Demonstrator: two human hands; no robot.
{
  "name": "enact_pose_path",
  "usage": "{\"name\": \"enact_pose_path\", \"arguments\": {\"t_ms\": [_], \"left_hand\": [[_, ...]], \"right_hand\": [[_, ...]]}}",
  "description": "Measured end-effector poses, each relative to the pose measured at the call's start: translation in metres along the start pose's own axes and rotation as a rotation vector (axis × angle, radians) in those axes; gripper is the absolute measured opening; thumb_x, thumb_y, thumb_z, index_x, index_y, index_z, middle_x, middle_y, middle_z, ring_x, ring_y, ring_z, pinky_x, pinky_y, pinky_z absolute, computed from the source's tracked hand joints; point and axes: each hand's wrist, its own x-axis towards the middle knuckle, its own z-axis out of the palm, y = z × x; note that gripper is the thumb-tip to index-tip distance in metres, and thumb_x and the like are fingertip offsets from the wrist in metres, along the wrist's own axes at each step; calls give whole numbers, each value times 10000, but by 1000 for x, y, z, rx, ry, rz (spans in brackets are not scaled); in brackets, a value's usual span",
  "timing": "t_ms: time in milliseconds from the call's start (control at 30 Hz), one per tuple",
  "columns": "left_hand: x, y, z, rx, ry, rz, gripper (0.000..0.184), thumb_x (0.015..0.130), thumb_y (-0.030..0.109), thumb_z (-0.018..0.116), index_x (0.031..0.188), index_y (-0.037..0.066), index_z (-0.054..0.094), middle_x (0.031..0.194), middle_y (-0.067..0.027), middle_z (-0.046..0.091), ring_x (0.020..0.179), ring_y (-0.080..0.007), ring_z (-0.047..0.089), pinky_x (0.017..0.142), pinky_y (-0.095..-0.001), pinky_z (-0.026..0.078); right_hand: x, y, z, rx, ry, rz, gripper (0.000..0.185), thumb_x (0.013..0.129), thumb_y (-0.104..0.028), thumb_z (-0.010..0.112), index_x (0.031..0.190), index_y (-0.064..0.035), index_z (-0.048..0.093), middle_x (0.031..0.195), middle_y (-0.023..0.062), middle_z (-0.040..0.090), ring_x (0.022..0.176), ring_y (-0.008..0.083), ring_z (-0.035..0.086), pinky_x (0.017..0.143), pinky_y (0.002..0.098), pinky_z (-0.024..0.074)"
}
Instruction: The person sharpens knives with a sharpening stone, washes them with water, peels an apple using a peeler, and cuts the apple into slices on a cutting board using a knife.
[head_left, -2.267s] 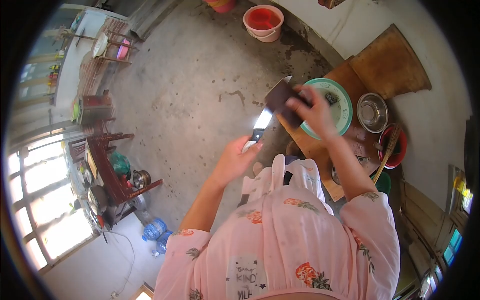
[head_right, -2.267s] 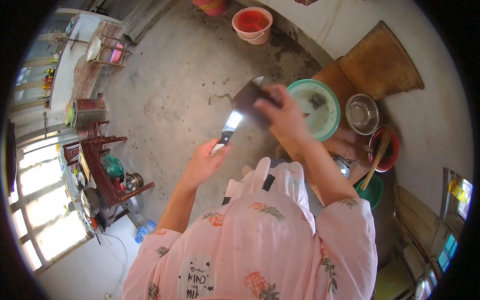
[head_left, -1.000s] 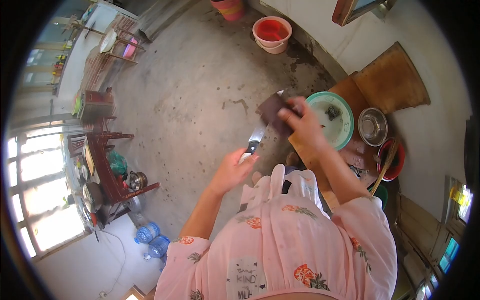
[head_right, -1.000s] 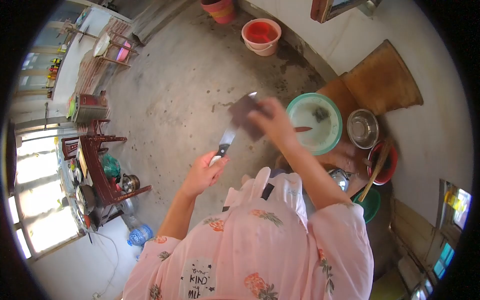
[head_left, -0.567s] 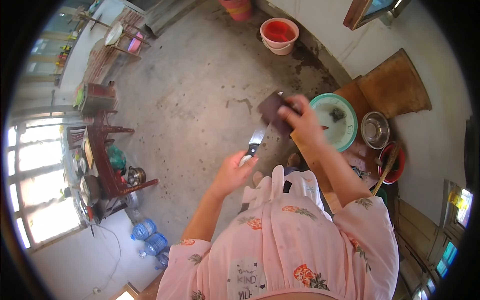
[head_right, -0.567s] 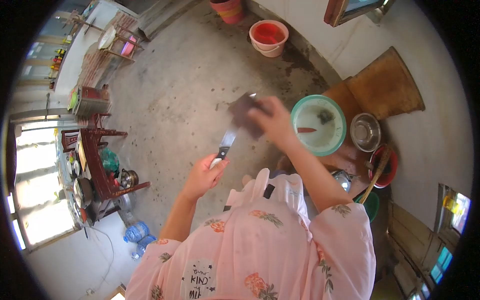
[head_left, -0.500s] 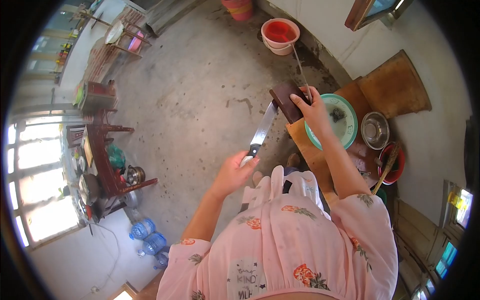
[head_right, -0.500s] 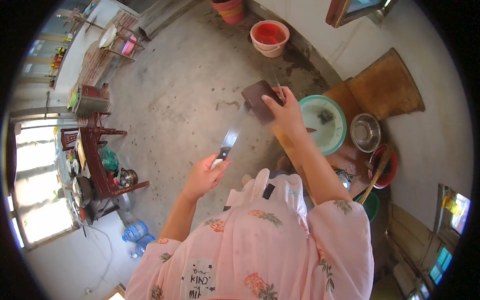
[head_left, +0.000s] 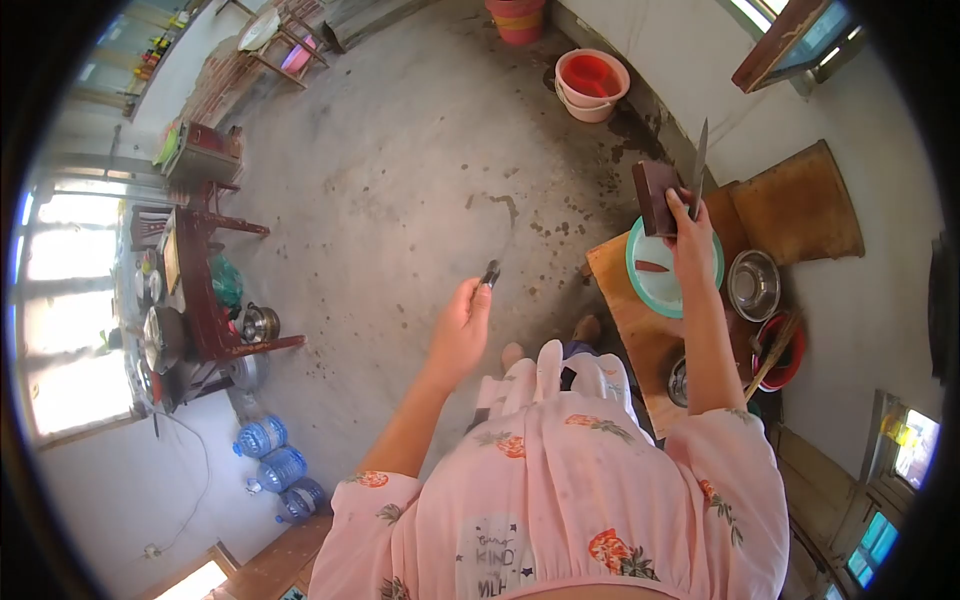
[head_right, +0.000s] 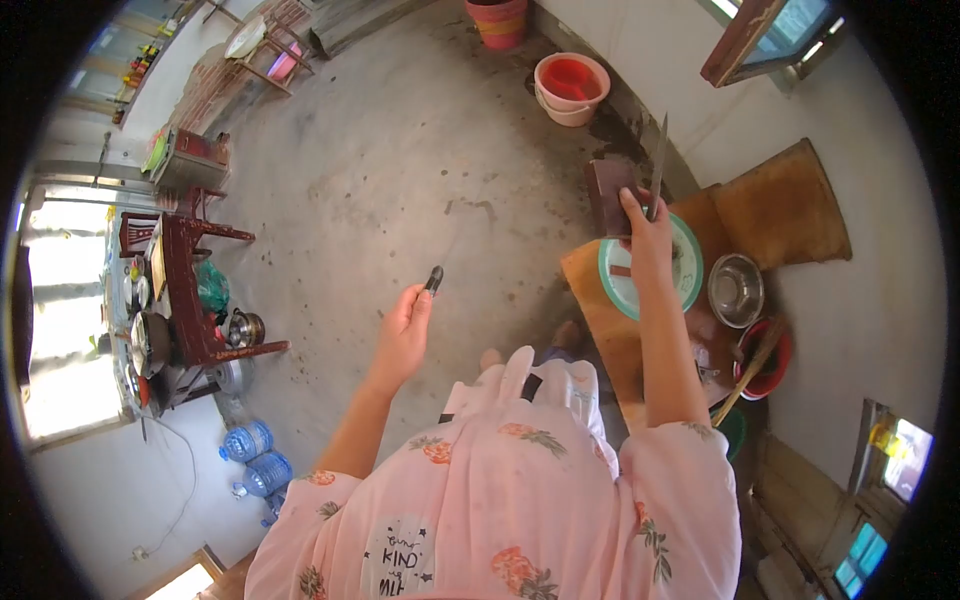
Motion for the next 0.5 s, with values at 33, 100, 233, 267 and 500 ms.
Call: {"name": "enact_pose_path", "arguments": {"t_ms": [33,100,233,267,500], "left_hand": [[-2,-2,-2,19,11,12,277,946,270,506,1064,20,517,708,-49,511,620,-126,454,593,-289,398],[-5,-6,-5,37,40,43,284,937,265,518,1071,15,516,727,-73,536,619,-160,481,601,-307,410],[-8,-18,-10,47,128,143,262,901,203,575,1071,5,554,729,-41,551,633,-112,478,592,-269,412],[-10,-20,-11,49,146,171,251,891,179,592,1066,1,570,717,-12,542,637,-68,460,583,-242,405],[-22,-34,-36,41,161,267,249,844,111,638,1055,-15,602,758,-7,571,667,-61,480,603,-217,410]], "right_hand": [[-9,0,0,-9,11,12,473,808,-380,686,1172,-129,519,827,-20,559,640,86,495,573,225,418],[-34,-1,12,3,-52,-21,404,819,-289,690,1152,-122,534,820,-16,539,648,82,473,565,217,417],[-85,9,53,-68,-295,-218,362,820,-196,696,1124,-73,546,953,27,550,837,107,523,715,230,450],[-103,12,68,-138,-375,-280,370,820,-204,697,1126,-62,543,985,36,556,891,118,530,770,243,444],[-94,-4,91,-59,-413,-121,401,815,-170,702,1145,-26,525,1111,116,583,1094,183,526,950,313,402]]}}
